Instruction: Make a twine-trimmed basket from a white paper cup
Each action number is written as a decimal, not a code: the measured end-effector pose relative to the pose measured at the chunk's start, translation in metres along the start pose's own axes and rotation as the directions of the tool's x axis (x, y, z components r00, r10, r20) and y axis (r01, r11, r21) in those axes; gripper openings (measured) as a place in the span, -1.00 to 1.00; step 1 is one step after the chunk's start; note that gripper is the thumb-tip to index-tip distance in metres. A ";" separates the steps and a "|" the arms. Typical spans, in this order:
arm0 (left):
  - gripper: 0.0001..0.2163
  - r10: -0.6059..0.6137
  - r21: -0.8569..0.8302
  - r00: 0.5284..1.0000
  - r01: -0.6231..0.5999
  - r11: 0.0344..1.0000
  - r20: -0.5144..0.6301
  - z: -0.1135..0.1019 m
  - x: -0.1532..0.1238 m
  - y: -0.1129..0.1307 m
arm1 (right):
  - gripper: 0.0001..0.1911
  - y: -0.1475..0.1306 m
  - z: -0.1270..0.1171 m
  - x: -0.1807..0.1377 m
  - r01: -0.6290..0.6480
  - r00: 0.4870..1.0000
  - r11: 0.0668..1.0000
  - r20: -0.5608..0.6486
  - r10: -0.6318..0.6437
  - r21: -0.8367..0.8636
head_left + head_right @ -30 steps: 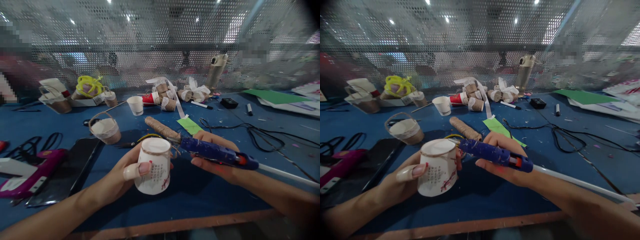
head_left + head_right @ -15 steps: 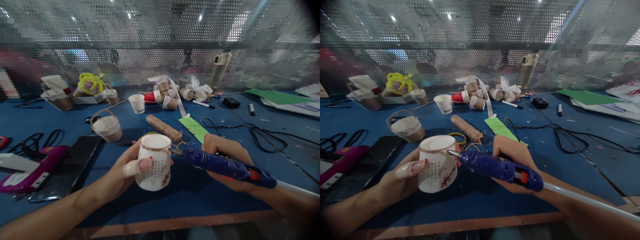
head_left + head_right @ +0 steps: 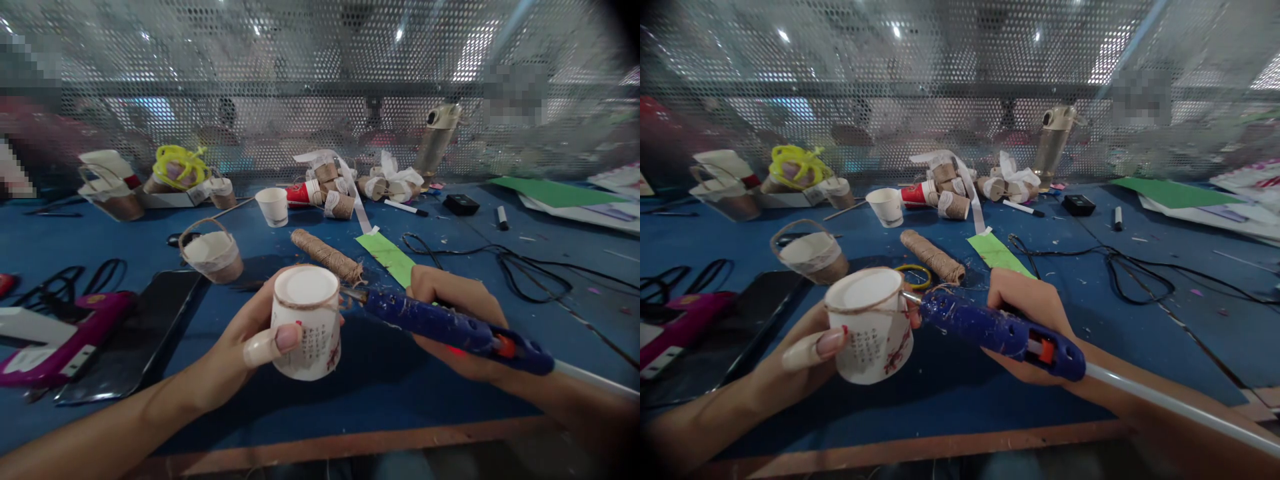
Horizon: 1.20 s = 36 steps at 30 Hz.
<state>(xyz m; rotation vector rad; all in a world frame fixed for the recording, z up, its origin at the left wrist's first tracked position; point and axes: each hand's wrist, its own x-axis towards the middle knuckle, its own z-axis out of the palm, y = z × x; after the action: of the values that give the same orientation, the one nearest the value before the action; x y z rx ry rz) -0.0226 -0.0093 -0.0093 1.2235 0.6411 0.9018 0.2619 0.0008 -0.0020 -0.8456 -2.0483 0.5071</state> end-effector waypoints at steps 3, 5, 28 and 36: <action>-0.48 -0.032 0.030 0.999 0.032 0.999 -0.022 0.000 0.000 0.000 | -0.71 -0.001 0.000 0.000 -0.005 1.000 1.000 -0.004 0.005 -0.018; -0.49 -0.036 0.049 0.999 0.038 0.998 -0.025 -0.001 0.000 0.000 | -0.71 -0.002 0.001 0.000 -0.004 1.000 0.999 -0.004 0.004 -0.034; -0.53 0.025 0.114 1.000 -0.024 0.993 -0.004 -0.010 -0.002 -0.009 | -0.73 -0.004 0.003 0.000 0.067 0.998 0.995 -0.018 -0.068 -0.068; -0.50 0.047 0.110 0.998 -0.050 0.993 0.029 -0.015 -0.003 -0.011 | -0.71 0.000 0.003 -0.001 0.061 0.998 0.995 -0.017 -0.062 -0.076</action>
<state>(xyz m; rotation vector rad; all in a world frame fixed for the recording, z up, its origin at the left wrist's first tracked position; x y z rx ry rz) -0.0337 -0.0051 -0.0233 1.3531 0.6498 0.8986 0.2602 0.0000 -0.0047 -0.8256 -2.0794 0.3884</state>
